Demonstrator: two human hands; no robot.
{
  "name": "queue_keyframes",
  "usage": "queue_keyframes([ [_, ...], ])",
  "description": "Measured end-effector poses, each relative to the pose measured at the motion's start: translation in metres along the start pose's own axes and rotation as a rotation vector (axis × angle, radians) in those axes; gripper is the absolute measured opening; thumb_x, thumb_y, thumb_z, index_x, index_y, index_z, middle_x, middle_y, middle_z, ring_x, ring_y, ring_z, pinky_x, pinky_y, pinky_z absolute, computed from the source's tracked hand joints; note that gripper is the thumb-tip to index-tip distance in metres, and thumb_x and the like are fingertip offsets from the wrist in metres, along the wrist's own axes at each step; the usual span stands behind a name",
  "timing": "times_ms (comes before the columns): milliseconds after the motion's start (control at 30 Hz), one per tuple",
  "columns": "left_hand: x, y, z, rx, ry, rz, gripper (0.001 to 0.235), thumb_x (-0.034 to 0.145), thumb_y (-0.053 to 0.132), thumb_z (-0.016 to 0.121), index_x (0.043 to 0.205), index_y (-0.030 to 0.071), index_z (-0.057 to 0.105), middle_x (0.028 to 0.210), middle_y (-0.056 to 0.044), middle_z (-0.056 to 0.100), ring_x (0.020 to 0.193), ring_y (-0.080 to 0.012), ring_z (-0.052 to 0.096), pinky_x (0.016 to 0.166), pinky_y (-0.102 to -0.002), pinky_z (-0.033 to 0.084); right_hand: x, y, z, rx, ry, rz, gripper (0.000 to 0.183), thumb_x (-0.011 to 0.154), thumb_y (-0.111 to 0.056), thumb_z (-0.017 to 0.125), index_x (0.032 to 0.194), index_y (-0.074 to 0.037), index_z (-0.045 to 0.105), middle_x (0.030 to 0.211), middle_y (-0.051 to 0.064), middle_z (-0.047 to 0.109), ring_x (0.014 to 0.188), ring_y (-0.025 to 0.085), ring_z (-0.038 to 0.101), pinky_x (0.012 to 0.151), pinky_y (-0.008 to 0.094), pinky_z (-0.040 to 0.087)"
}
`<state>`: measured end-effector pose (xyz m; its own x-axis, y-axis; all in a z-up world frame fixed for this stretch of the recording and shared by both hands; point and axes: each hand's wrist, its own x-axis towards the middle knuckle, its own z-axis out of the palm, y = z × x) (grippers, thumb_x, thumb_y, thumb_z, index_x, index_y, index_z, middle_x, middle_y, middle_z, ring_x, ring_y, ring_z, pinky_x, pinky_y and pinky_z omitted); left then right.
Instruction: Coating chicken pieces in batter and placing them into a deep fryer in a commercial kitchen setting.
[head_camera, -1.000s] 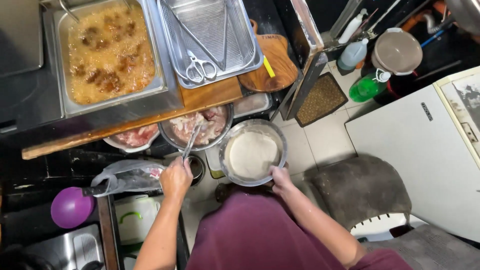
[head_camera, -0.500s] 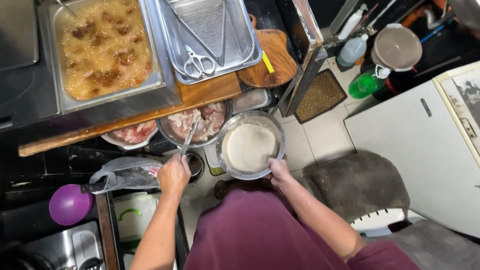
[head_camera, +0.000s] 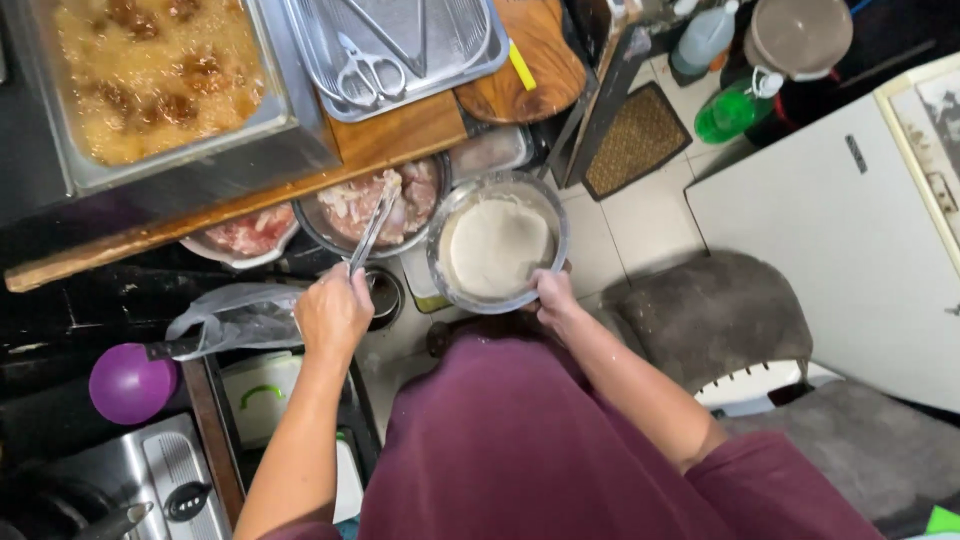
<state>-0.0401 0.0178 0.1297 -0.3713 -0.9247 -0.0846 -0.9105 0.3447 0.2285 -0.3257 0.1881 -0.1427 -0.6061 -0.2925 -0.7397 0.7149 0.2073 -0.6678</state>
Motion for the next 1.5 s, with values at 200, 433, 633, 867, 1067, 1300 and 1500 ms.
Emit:
queue_keyframes([
  [200, -0.009, 0.036, -0.004, 0.002, 0.037, 0.138, 0.034, 0.101, 0.042, 0.058, 0.089, 0.012, 0.070, 0.074, -0.018, 0.072, 0.075, -0.0432, 0.074, 0.071, -0.055, 0.057, -0.042, -0.037, 0.018, -0.034, -0.053, 0.014, 0.097, 0.075, 0.006, 0.054, 0.155, -0.012, 0.003, 0.151, 0.029, 0.022, 0.120, 0.060, 0.049, 0.069, 0.080, 0.054],
  [433, -0.024, 0.088, 0.045, 0.034, -0.068, 0.279, 0.031, 0.097, 0.039, 0.059, 0.090, 0.012, 0.070, 0.075, -0.016, 0.073, 0.073, -0.0423, 0.075, 0.067, -0.055, 0.058, -0.012, -0.020, 0.012, 0.029, -0.052, -0.014, 0.093, 0.073, 0.006, 0.055, 0.153, -0.007, 0.010, 0.149, 0.030, 0.024, 0.118, 0.058, 0.050, 0.070, 0.077, 0.055],
  [633, -0.046, 0.091, 0.026, 0.055, -0.347, 0.257, 0.034, 0.093, 0.044, 0.058, 0.092, 0.012, 0.068, 0.081, -0.017, 0.075, 0.082, -0.0431, 0.076, 0.075, -0.056, 0.060, 0.035, -0.015, -0.008, 0.080, 0.019, -0.012, 0.081, 0.072, 0.003, 0.057, 0.146, 0.001, 0.025, 0.134, 0.028, 0.038, 0.105, 0.048, 0.059, 0.062, 0.065, 0.059],
  [867, -0.044, 0.106, -0.011, -0.017, -0.382, 0.138, 0.038, 0.095, 0.045, 0.055, 0.098, 0.010, 0.069, 0.087, -0.020, 0.076, 0.089, -0.0456, 0.075, 0.081, -0.057, 0.059, -0.024, -0.027, -0.050, -0.138, 0.086, -0.059, 0.049, 0.071, -0.005, 0.058, 0.117, 0.012, 0.059, 0.107, 0.023, 0.053, 0.088, 0.031, 0.057, 0.065, 0.050, 0.047],
  [1067, -0.039, 0.110, -0.013, -0.098, -0.369, 0.124, 0.037, 0.094, 0.044, 0.058, 0.099, 0.008, 0.069, 0.088, -0.022, 0.075, 0.089, -0.0489, 0.074, 0.081, -0.058, 0.059, -0.035, -0.035, -0.035, -0.095, 0.184, -0.095, 0.044, 0.066, 0.001, 0.068, 0.109, 0.012, 0.064, 0.120, 0.033, 0.054, 0.106, 0.037, 0.062, 0.079, 0.056, 0.049],
  [1300, -0.031, 0.106, -0.031, -0.065, -0.333, 0.158, 0.034, 0.096, 0.041, 0.062, 0.102, 0.008, 0.069, 0.090, -0.022, 0.075, 0.090, -0.0488, 0.074, 0.080, -0.059, 0.058, 0.008, -0.024, -0.076, 0.146, 0.195, -0.088, 0.065, 0.069, 0.006, 0.063, 0.131, 0.008, 0.043, 0.119, 0.030, 0.049, 0.087, 0.042, 0.065, 0.058, 0.058, 0.054],
  [1500, -0.020, 0.105, -0.026, 0.013, -0.338, 0.227, 0.028, 0.095, 0.035, 0.064, 0.107, 0.011, 0.070, 0.091, -0.017, 0.076, 0.088, -0.0454, 0.075, 0.079, -0.058, 0.059, -0.054, -0.081, -0.059, -0.048, 0.137, -0.142, 0.046, 0.062, 0.004, 0.062, 0.107, 0.004, 0.051, 0.101, 0.017, 0.052, 0.079, 0.025, 0.058, 0.055, 0.042, 0.046],
])
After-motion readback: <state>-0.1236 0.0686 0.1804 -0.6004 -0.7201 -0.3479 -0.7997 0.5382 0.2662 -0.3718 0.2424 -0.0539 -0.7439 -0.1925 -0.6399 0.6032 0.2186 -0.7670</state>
